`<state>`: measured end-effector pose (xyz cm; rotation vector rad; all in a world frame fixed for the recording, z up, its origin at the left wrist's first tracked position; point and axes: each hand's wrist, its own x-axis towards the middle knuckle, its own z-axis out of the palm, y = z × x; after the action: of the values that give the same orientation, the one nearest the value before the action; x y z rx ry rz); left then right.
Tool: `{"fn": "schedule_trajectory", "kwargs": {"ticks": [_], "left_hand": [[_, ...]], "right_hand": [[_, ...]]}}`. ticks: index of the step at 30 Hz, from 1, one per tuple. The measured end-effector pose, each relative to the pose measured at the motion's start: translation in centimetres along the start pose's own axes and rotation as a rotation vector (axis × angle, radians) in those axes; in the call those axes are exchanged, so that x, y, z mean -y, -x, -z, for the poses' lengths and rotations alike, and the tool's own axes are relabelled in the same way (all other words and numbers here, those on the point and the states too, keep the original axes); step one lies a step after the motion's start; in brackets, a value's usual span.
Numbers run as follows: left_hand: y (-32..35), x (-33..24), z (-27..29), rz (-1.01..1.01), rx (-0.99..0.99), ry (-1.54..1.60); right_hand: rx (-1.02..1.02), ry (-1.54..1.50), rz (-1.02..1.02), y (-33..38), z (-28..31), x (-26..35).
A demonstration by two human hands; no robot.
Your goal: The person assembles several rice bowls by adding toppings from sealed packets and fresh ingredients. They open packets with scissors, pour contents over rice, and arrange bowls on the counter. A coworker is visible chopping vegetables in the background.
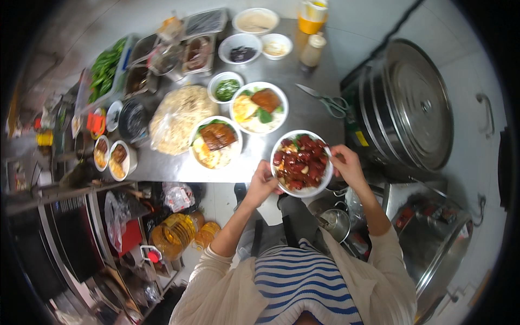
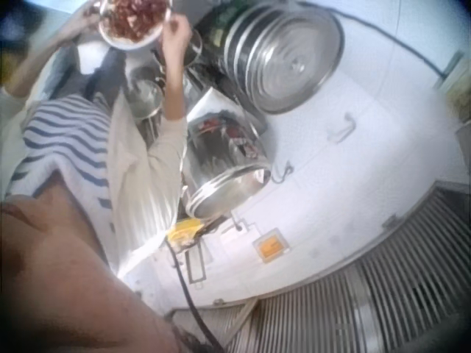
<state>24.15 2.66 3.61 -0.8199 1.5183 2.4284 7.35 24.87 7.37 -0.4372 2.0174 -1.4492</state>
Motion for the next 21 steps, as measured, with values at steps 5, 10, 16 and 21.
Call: {"fn": "schedule_trajectory", "kwargs": {"ticks": [5, 10, 16, 21], "left_hand": [[10.1, -5.0, 5.8, -0.023, -0.038, -0.032], [18.5, -8.5, 16.8, -0.032, -0.204, -0.031], [20.3, -9.5, 34.1, -0.036, -0.350, -0.155], [17.1, -8.4, 45.2, -0.061, -0.412, -0.188]], "right_hand": [[0.106, -0.059, -0.068, 3.8, -7.3, 7.0], [0.281, -0.246, 0.058, 2.4, -20.8, 9.4], [0.333, -0.176, 0.080, -5.2, -39.8, 8.1], [0.269, -0.165, 0.125, -11.4, -50.2, 6.1]]}}
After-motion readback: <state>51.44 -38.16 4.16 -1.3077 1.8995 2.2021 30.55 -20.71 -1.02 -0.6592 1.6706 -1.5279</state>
